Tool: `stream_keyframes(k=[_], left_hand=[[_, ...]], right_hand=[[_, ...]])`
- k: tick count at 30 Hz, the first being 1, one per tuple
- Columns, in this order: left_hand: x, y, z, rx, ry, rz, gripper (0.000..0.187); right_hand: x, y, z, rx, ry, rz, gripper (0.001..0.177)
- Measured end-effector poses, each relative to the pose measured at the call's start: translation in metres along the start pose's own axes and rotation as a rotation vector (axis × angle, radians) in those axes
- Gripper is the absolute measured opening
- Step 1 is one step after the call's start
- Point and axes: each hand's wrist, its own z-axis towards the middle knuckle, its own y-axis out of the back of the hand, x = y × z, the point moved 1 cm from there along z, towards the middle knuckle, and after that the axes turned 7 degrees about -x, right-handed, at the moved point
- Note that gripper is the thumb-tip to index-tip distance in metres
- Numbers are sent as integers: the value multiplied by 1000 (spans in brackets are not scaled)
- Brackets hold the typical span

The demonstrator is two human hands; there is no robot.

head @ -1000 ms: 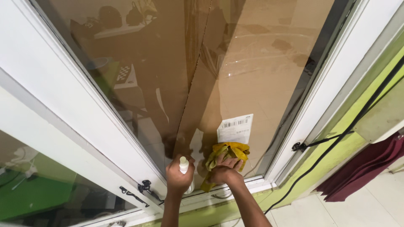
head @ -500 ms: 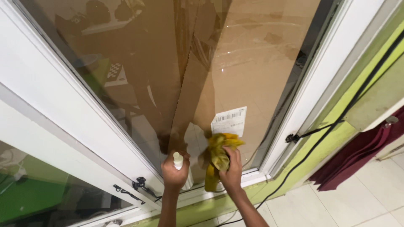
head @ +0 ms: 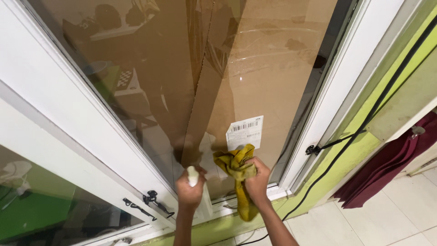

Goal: The person sprays a liquid from a bottle onto the surface of a glass door and wipes it with a cloth.

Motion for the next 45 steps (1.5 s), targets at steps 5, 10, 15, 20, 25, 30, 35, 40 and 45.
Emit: stream_keyframes(k=[5, 10, 15, 20, 25, 30, 35, 40, 45], left_hand=[[-9, -14, -7, 207, 172, -101, 53], [-13, -20, -19, 315, 264, -372, 65], [-16, -20, -19, 147, 255, -306, 37], [-22, -22, -29, 56, 386, -293, 25], [-25, -37, -32, 34, 391, -344, 21], [-18, -49, -33, -28, 389, -409, 20], [-30, -57, -37, -102, 364, -426, 20], [-34, -71, -42, -142, 472, -582, 28], [-29, -80, -61, -47, 616, -234, 41]], right_hand=[[37, -10, -17, 149, 178, -55, 14], [83, 0, -12, 545, 148, -228, 50], [60, 34, -3, 654, 106, 1, 59], [-17, 74, -5, 203, -125, 71, 51], [-36, 83, -10, 6, -235, -111, 66], [-50, 87, -8, 153, -355, -223, 65], [4, 83, -26, 576, -526, -158, 94], [28, 67, -32, 569, -863, 266, 108], [41, 50, -29, 456, -858, 402, 85]])
